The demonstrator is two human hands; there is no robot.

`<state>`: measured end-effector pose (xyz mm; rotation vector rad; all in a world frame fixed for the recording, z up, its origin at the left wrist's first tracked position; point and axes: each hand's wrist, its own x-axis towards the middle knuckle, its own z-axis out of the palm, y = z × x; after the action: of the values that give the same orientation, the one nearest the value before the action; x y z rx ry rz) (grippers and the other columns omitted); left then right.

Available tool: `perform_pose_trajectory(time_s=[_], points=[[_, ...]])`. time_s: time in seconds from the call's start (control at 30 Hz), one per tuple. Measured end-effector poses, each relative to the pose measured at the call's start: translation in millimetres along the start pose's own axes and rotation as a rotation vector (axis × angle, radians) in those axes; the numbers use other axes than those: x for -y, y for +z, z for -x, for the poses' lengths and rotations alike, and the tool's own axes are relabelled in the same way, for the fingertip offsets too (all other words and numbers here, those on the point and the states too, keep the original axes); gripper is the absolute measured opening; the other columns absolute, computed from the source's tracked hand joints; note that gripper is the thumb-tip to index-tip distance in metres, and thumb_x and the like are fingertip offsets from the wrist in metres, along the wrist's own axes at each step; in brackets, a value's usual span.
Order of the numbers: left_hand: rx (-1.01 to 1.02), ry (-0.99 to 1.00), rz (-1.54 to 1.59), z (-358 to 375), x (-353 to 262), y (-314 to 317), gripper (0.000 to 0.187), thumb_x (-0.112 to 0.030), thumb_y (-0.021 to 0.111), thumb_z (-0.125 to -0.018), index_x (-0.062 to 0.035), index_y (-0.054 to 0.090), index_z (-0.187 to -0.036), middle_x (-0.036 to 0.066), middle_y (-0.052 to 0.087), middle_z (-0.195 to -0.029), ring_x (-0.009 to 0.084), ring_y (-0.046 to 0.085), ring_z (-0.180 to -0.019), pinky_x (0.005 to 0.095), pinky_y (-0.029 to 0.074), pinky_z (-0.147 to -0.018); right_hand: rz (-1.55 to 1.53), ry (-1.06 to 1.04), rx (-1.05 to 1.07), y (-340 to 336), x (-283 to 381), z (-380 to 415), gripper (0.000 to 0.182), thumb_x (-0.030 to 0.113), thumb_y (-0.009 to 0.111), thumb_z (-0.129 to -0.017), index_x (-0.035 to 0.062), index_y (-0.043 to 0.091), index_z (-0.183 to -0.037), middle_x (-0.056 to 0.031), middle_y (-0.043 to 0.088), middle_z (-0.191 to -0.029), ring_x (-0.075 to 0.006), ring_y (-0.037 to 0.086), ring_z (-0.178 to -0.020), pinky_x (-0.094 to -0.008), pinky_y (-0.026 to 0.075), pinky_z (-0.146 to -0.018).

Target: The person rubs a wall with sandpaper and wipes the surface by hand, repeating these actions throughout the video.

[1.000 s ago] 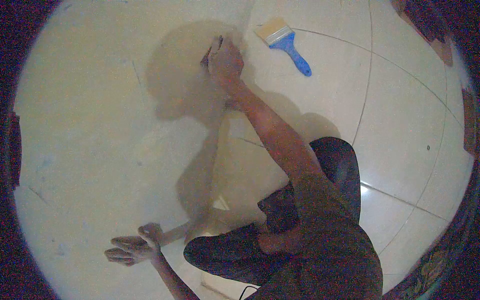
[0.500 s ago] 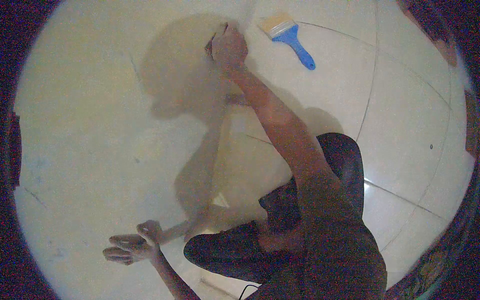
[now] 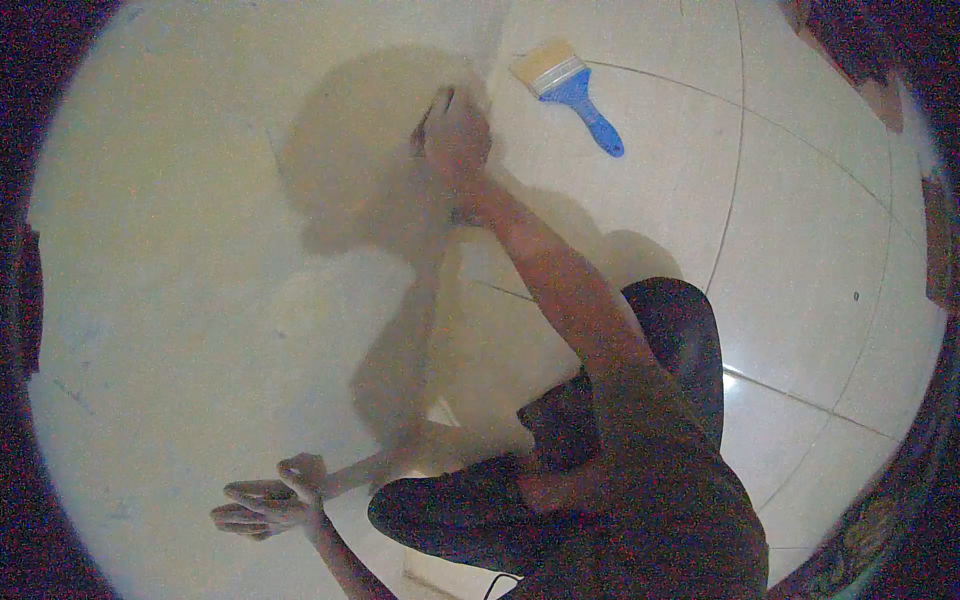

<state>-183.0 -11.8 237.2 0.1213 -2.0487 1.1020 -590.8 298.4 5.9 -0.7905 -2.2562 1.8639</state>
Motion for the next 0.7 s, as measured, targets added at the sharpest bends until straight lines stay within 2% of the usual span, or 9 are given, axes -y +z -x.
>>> perform_pose_trajectory(time_s=[0.07, 0.17, 0.2, 0.3, 0.43, 0.53, 0.6, 0.7], points=[[-0.006, 0.008, 0.011, -0.8, -1.4, -2.2, 0.092, -0.070, 0.053, -0.094, -0.0119, 0.031, -0.162, 0.026, 0.014, -0.170, 0.0488, 0.013, -0.155, 0.0658, 0.019, -0.117, -0.027, 0.041, 0.112, -22.2, 10.2, -17.1, 0.044, 0.039, 0.053, -0.101, 0.0046, 0.055, -0.128, -0.0216, 0.068, -0.121, -0.0417, 0.066, -0.110, -0.0539, 0.051, -0.094], [-0.018, 0.014, 0.020, -7.4, -6.6, 1.9, 0.093, -0.070, 0.052, -0.094, -0.0118, 0.031, -0.162, 0.026, 0.013, -0.170, 0.0486, 0.012, -0.155, 0.0654, 0.018, -0.117, -0.057, -0.045, -0.139, 2.9, -2.5, -12.9, 0.036, 0.034, 0.054, -0.099, 0.0089, 0.058, -0.124, -0.0252, 0.071, -0.109, -0.0457, 0.066, -0.110, -0.0547, 0.051, -0.095], [-0.001, 0.005, 0.004, -5.7, -6.1, 0.5, 0.093, -0.070, 0.053, -0.094, -0.0116, 0.030, -0.162, 0.025, 0.013, -0.170, 0.0487, 0.012, -0.155, 0.0651, 0.018, -0.117, -0.050, 0.029, -0.109, 7.1, -0.6, -16.5, 0.030, 0.030, 0.056, -0.098, 0.0079, 0.058, -0.119, -0.0255, 0.071, -0.107, -0.0459, 0.067, -0.108, -0.0550, 0.051, -0.093], [0.000, 0.013, -0.003, -4.3, -4.8, -0.1, 0.093, -0.071, 0.051, -0.094, -0.0117, 0.030, -0.163, 0.025, 0.013, -0.170, 0.0486, 0.011, -0.156, 0.0649, 0.017, -0.117, -0.024, 0.027, -0.017, 2.1, -1.3, -16.8, 0.031, 0.034, 0.052, -0.100, 0.0065, 0.058, -0.115, -0.0262, 0.069, -0.112, -0.0463, 0.066, -0.109, -0.0555, 0.051, -0.093], [-0.003, -0.009, 0.004, -5.0, -4.6, -2.4, 0.093, -0.072, 0.049, -0.094, -0.0122, 0.031, -0.163, 0.025, 0.013, -0.170, 0.0483, 0.010, -0.156, 0.0650, 0.017, -0.117, -0.041, 0.001, -0.012, -3.1, 3.6, -4.0, 0.035, 0.036, 0.051, -0.101, 0.0052, 0.058, -0.117, -0.0259, 0.069, -0.113, -0.0469, 0.065, -0.108, -0.0557, 0.051, -0.092], [0.036, -0.019, 0.025, -8.1, -8.4, -6.9, 0.096, -0.072, 0.048, -0.095, -0.0073, 0.027, -0.163, 0.029, 0.007, -0.169, 0.0474, 0.005, -0.157, 0.0660, 0.010, -0.118, -0.002, -0.045, -0.026, -5.2, 10.4, 9.9, 0.037, 0.037, 0.050, -0.101, 0.0046, 0.058, -0.119, -0.0262, 0.068, -0.113, -0.0471, 0.065, -0.109, -0.0557, 0.051, -0.094], [0.049, -0.012, -0.006, -5.0, -5.7, -6.2, 0.097, -0.073, 0.047, -0.094, -0.0076, 0.027, -0.163, 0.029, 0.007, -0.169, 0.0480, 0.005, -0.156, 0.0662, 0.011, -0.118, 0.107, -0.147, -0.081, -0.3, -3.4, -8.4, 0.039, 0.037, 0.050, -0.102, 0.0050, 0.059, -0.122, -0.0264, 0.068, -0.114, -0.0471, 0.065, -0.110, -0.0556, 0.051, -0.095], [0.027, -0.005, -0.045, -2.0, 3.1, -2.5, 0.097, -0.075, 0.046, -0.093, -0.0105, 0.029, -0.163, 0.026, 0.010, -0.170, 0.0484, 0.009, -0.156, 0.0662, 0.017, -0.116, 0.008, -0.038, 0.088, -9.1, -12.9, -26.6, 0.044, 0.041, 0.048, -0.103, 0.0033, 0.060, -0.122, -0.0266, 0.068, -0.115, -0.0473, 0.064, -0.110, -0.0554, 0.050, -0.097]])
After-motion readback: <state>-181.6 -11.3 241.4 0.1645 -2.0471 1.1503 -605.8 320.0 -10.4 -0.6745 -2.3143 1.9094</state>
